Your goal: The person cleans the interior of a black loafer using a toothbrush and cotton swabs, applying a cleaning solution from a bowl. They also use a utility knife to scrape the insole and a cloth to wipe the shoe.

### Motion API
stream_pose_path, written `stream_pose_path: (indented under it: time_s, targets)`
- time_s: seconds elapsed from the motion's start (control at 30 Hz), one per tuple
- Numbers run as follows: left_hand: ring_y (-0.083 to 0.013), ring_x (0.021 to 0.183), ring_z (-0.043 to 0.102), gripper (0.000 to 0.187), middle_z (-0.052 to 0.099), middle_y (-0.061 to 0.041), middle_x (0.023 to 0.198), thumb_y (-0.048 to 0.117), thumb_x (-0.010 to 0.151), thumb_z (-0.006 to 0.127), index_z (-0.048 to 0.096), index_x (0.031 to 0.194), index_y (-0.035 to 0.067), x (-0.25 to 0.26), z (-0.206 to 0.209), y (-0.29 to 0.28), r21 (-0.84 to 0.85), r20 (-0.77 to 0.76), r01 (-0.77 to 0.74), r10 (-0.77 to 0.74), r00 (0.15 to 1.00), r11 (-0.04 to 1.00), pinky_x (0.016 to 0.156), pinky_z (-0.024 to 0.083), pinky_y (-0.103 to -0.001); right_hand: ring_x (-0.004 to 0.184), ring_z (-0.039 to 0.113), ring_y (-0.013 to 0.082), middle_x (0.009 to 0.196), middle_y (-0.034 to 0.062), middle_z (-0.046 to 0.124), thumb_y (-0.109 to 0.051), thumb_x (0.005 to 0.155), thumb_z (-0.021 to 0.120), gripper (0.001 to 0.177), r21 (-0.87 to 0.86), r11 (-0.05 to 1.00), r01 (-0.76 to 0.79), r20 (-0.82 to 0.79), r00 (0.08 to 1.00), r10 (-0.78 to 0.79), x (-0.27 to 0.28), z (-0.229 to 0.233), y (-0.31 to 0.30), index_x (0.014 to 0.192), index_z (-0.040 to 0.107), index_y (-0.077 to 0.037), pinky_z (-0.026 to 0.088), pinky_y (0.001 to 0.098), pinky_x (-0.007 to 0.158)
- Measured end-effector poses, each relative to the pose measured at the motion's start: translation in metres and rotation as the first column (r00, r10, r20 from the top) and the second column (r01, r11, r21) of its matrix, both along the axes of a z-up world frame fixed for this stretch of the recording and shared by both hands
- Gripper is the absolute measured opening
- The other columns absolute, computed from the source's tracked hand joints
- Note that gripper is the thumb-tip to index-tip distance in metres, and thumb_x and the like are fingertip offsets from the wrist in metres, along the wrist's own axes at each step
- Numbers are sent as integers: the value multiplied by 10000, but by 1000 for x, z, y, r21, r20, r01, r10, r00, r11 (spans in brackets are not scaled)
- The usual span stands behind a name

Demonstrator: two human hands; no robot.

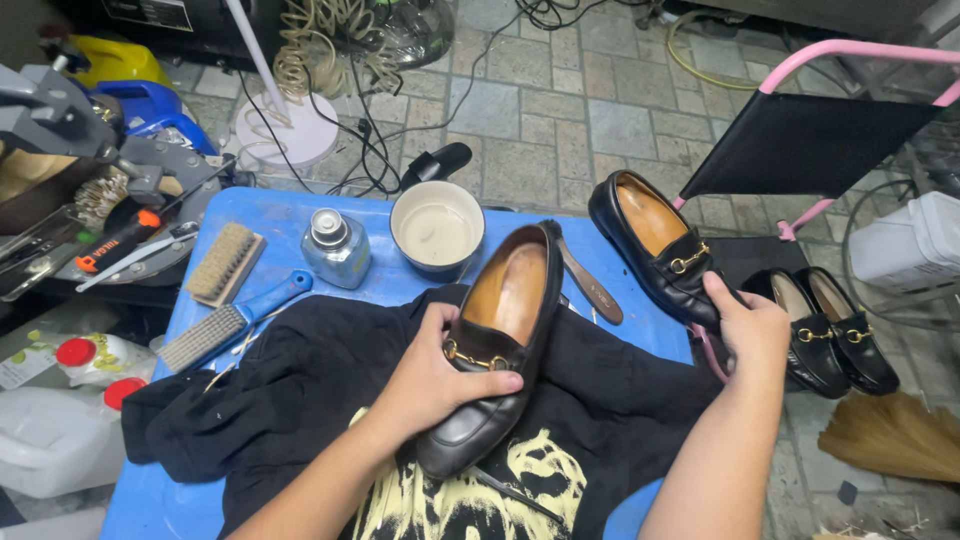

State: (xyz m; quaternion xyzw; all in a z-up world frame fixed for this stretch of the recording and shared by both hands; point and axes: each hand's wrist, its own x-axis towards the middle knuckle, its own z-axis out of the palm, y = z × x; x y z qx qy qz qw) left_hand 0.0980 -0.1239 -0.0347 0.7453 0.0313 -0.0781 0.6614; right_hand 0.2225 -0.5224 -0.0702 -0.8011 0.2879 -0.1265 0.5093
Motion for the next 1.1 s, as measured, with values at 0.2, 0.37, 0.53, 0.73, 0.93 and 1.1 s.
stream_pose_path:
  time_s: [0.2,0.37,0.53,0.73,0.93,1.1]
  targets:
    - [-340,950,725,943,719,-201,989,532,535,916,443,1197,56,-17,9,-13,358,-38,26,-14,999,933,866,553,-380,609,668,249,840,135,684,-258,891,811,346,280,959,-34,-51,997,51,-17,25,6,1095,644,-34,490,391,441]
    - [-329,972,716,853,705,-172,1011,541,618,887,478,1183,50,-24,17,-13,389,81,23,-59,995,921,853,558,-392,768,708,213,974,114,714,-121,997,805,279,242,944,-224,301,942,147,-21,35,19,1192,659,16,583,356,608]
    - [-319,1110,648,692,685,-140,1124,492,686,899,601,1124,46,-27,19,-1,455,388,-126,-69,919,881,933,508,-399,1078,717,276,1240,202,687,-38,1030,714,486,362,745,-561,590,756,283,-32,52,31,1432,441,-5,635,470,923]
    - [-301,1301,602,808,597,-158,1397,330,864,825,399,1476,19,-23,23,7,-25,553,-7,20,833,1000,1102,471,-384,1146,670,367,1384,251,575,-40,873,747,802,528,185,-828,634,531,562,-53,69,107,1576,360,-15,595,494,871]
    - [-237,1296,566,904,537,-133,1408,210,868,830,235,1523,25,-19,23,18,-563,372,-47,304,877,825,1116,469,-382,1231,627,212,1355,168,572,-59,815,766,848,479,66,-875,467,318,825,-77,63,186,1524,302,-11,506,328,1035]
    - [-228,1314,546,947,552,-142,1413,199,815,841,307,1568,-16,-28,15,76,-530,285,-72,257,923,845,1145,434,-388,647,630,189,906,189,710,-189,943,764,466,464,257,-848,382,453,805,-61,61,132,1224,615,151,504,295,577]
